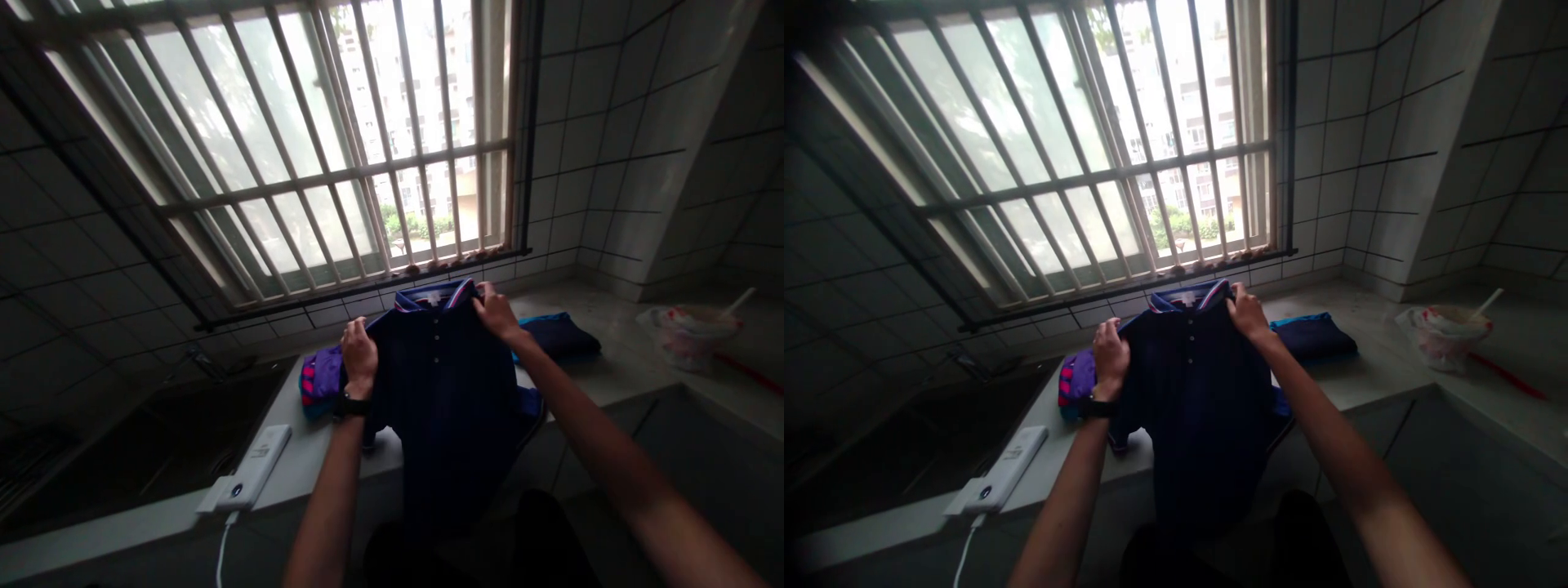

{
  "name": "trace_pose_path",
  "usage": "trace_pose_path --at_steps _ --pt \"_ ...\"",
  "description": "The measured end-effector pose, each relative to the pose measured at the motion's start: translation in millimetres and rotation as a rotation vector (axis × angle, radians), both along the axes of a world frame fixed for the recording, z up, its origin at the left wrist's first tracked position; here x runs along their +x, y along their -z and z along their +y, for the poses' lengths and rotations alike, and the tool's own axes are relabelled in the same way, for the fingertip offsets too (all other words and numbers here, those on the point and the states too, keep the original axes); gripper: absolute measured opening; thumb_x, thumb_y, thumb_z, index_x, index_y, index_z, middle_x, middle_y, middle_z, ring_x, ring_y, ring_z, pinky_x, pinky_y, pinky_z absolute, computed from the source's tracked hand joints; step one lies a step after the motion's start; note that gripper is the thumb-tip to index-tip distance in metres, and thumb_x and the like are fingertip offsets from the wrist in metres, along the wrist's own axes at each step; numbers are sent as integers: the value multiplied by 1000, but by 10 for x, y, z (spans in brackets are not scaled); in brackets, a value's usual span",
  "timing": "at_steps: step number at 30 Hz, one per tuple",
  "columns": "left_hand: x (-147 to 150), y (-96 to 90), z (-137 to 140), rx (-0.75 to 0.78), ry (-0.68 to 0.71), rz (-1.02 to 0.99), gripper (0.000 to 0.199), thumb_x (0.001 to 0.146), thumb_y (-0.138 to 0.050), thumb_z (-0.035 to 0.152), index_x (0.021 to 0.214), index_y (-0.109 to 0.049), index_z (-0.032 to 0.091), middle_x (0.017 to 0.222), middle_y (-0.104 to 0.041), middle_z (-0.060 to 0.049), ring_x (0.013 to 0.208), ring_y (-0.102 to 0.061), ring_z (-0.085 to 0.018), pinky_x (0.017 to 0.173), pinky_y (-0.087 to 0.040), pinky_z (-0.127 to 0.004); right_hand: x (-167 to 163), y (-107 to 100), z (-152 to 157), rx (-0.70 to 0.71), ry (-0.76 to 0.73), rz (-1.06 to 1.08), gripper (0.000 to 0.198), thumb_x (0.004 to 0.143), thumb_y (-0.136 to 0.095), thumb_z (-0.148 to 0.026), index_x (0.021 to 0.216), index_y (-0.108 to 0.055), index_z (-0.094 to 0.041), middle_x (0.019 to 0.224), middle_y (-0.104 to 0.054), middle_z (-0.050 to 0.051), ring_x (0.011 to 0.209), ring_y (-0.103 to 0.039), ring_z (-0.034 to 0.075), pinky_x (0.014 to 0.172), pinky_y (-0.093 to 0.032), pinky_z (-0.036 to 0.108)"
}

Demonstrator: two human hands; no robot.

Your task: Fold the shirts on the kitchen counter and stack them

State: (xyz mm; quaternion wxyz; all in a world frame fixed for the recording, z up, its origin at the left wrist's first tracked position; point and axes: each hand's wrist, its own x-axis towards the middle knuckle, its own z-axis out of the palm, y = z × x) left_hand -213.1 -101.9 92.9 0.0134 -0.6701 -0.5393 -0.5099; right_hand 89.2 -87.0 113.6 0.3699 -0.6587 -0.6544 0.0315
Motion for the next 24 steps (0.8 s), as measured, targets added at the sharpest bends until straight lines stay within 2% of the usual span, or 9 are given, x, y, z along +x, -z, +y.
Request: trace_pose_path --at_steps 2,4,6,8,10,15,21,24 --pt "115 405 -28 -36 40 45 24 88 -58 17 111 -62 17 113 -66 -14 110 -61 -30 99 -44 -43 -185 426 -39 -179 -89 -40 57 97 -50 -25 152 -40 -11 130 -66 21 119 -63 27 98 -46 35" --pt "205 869 -123 -198 122 167 32 83 -65 21 115 -65 21 119 -68 -15 114 -62 -34 99 -48 -44 -332 871 -168 -447 -150 -126 70 94 -57 -34 157 -32 -16 149 -51 23 135 -51 33 107 -41 45" --pt "254 1268 -235 -383 122 321 39 86 -63 26 125 -65 22 136 -62 -17 131 -54 -37 108 -44 -48 -423 1247 -314 -533 -89 -207 64 98 -49 -43 157 -36 -21 163 -30 21 147 -32 38 114 -27 60" --pt "262 1512 -315 -507 73 481 46 93 -53 31 137 -59 18 150 -52 -17 143 -43 -36 117 -35 -51 -460 1494 -417 -527 -58 -281 59 101 -41 -43 156 -37 -22 167 -19 18 153 -19 37 117 -15 64" --pt "248 1592 -342 -572 42 602 51 98 -44 34 145 -53 15 158 -43 -16 148 -36 -32 121 -30 -50 -463 1607 -455 -505 -56 -317 59 102 -37 -41 157 -36 -22 168 -17 17 154 -15 35 119 -11 63" --pt "249 1514 -345 -610 -2 693 54 101 -38 37 150 -47 17 160 -40 -13 149 -35 -28 122 -29 -48 -459 1630 -423 -501 -64 -336 60 102 -36 -41 157 -36 -19 167 -20 18 153 -17 36 119 -12 63" --pt "168 1559 -551 -607 -115 712 53 101 -37 39 151 -46 23 161 -40 -11 148 -35 -32 118 -33 -57 -343 1725 -485 -465 -140 -381 61 102 -33 -45 158 -35 -21 167 -21 15 154 -15 35 119 -11 63" --pt "50 1470 -604 -649 -166 736 53 100 -38 40 151 -46 25 161 -40 -10 146 -38 -36 113 -37 -58 -208 1760 -494 -448 -156 -371 61 102 -32 -47 157 -35 -21 167 -24 11 154 -19 30 122 -13 57"
